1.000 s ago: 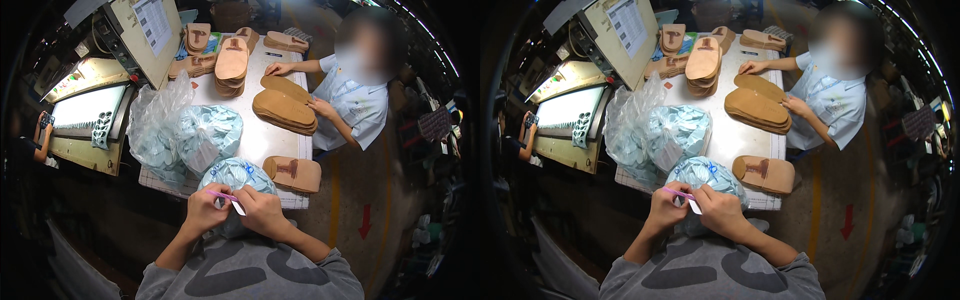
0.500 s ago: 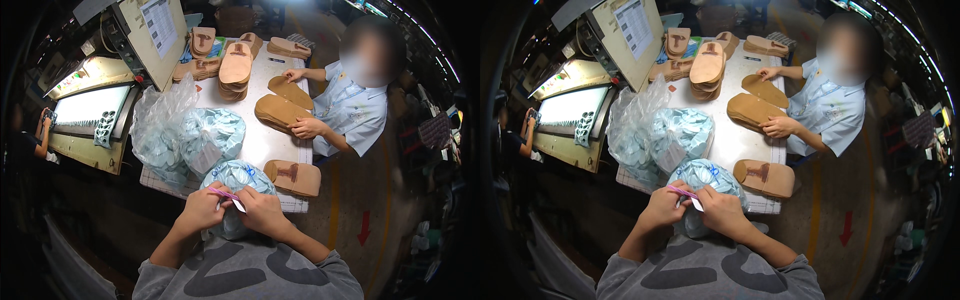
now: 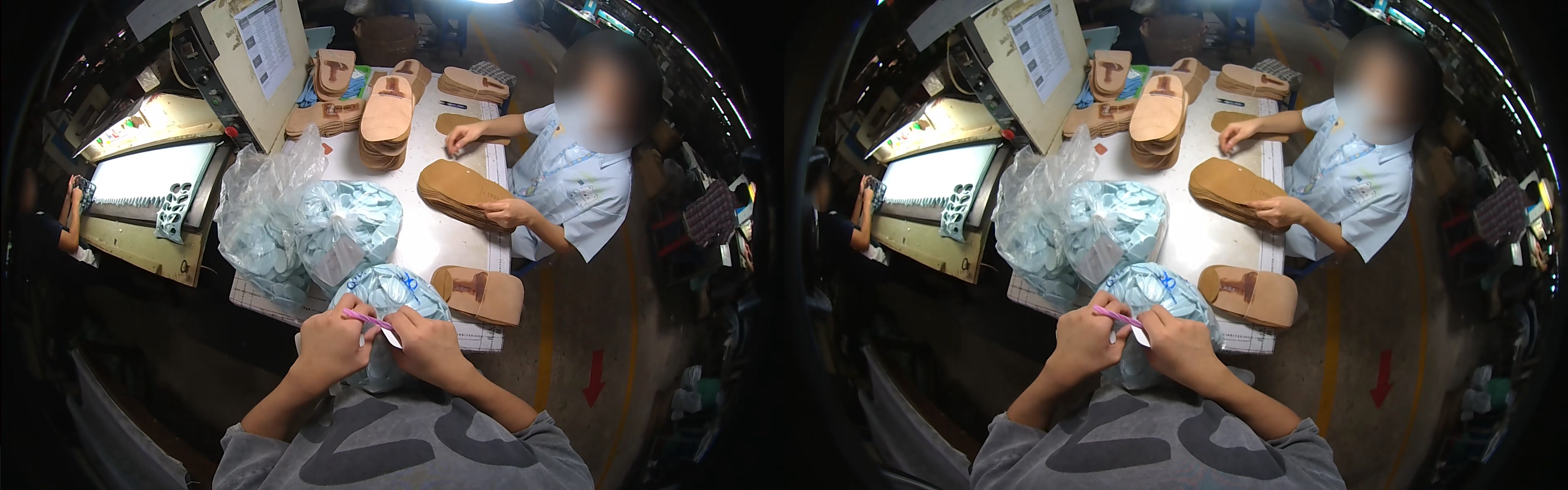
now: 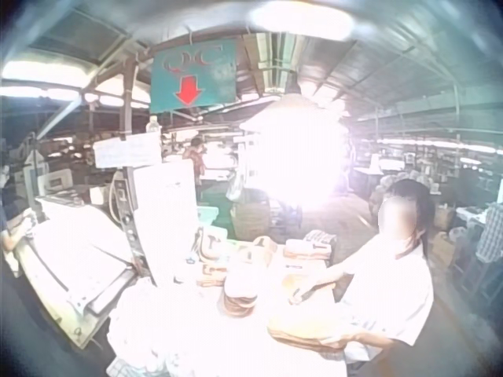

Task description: The person walks through a factory floor, picks up a plastic bag of light blue shoe insoles, and writes on a document with a pink pen. They then tie the bag closed and carry it away while another worker handles cardboard shoe parts nearby.

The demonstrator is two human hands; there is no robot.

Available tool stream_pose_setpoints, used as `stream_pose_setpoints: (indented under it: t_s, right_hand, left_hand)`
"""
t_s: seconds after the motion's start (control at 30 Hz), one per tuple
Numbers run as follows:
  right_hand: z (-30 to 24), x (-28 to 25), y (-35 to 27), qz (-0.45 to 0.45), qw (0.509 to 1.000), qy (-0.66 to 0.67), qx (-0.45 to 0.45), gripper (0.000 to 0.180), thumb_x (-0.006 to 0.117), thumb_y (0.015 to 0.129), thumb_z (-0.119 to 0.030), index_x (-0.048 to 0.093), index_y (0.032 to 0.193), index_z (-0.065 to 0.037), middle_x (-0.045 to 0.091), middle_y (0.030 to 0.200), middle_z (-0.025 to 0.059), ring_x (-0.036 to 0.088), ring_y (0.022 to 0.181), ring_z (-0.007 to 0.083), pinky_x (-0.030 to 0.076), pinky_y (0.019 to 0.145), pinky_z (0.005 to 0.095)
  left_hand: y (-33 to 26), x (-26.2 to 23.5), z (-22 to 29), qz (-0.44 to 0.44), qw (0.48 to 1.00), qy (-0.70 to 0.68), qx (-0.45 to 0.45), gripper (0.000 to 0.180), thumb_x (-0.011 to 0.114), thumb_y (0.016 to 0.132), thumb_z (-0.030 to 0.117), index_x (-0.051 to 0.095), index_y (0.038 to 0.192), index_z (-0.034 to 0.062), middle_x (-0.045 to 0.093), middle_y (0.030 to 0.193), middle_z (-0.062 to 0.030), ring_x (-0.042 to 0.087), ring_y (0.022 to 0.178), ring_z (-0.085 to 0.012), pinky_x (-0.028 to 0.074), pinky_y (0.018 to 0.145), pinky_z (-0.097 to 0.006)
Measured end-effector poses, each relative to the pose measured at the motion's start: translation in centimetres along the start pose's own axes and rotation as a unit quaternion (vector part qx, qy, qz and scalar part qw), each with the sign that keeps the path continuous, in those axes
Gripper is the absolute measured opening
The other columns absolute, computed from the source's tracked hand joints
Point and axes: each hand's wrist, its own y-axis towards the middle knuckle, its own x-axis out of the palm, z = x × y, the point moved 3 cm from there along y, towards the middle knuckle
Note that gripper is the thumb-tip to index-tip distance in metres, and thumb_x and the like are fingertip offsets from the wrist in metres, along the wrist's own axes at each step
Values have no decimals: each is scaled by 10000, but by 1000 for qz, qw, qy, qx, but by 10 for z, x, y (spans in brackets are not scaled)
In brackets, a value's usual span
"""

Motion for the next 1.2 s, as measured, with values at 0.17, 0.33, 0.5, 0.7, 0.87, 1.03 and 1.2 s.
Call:
stream_pose_setpoints:
  t_s: [0.17,0.33,0.5,0.7,0.87,1.03,1.2]
  right_hand:
    - [2,2,3,-5,1000,6,6,227,800,855,-160,675,1030,-86,682,933,84,715,735,332,563,599,438]
    - [2,-1,6,-25,1000,12,11,208,783,882,-197,663,999,-74,687,925,100,714,737,346,559,600,445]
    - [1,-8,8,-33,999,7,-5,208,779,886,-210,658,983,-71,688,919,103,714,725,347,557,593,446]
    - [2,-11,7,-40,999,14,-16,204,780,880,-208,662,984,-77,690,920,97,713,719,342,555,587,445]
    - [4,-11,5,-23,999,24,-13,195,784,877,-188,680,1004,-83,691,920,89,714,722,340,556,591,443]
    - [5,-11,3,-14,1000,26,-6,187,784,878,-174,688,1012,-84,694,934,88,713,726,341,557,598,439]
    - [4,-11,2,-9,999,36,13,192,787,879,-176,675,1000,-77,685,929,93,706,716,351,548,598,453]
  left_hand:
    - [-4,8,-3,24,999,2,29,218,802,827,192,759,1034,139,716,1037,-40,744,820,-301,582,690,-413]
    - [-2,8,-4,35,998,-5,58,253,804,797,203,759,1037,137,723,1028,-34,744,815,-288,583,685,-403]
    - [1,9,-5,37,996,-16,73,211,788,837,255,741,1004,134,695,1031,-24,731,797,-273,576,680,-402]
    - [5,13,-8,4,999,-37,37,231,787,827,281,746,1023,167,688,1007,-11,730,807,-291,582,685,-416]
    - [8,5,-9,-21,998,-58,33,249,793,835,296,740,1051,185,665,1028,-23,729,822,-311,584,697,-437]
    - [11,0,-13,-47,994,-85,51,234,794,884,315,737,1070,186,660,1058,-27,722,821,-330,581,702,-448]
    - [12,5,-14,-61,994,-78,48,191,787,914,310,745,1033,166,660,1047,-29,721,820,-321,579,701,-437]
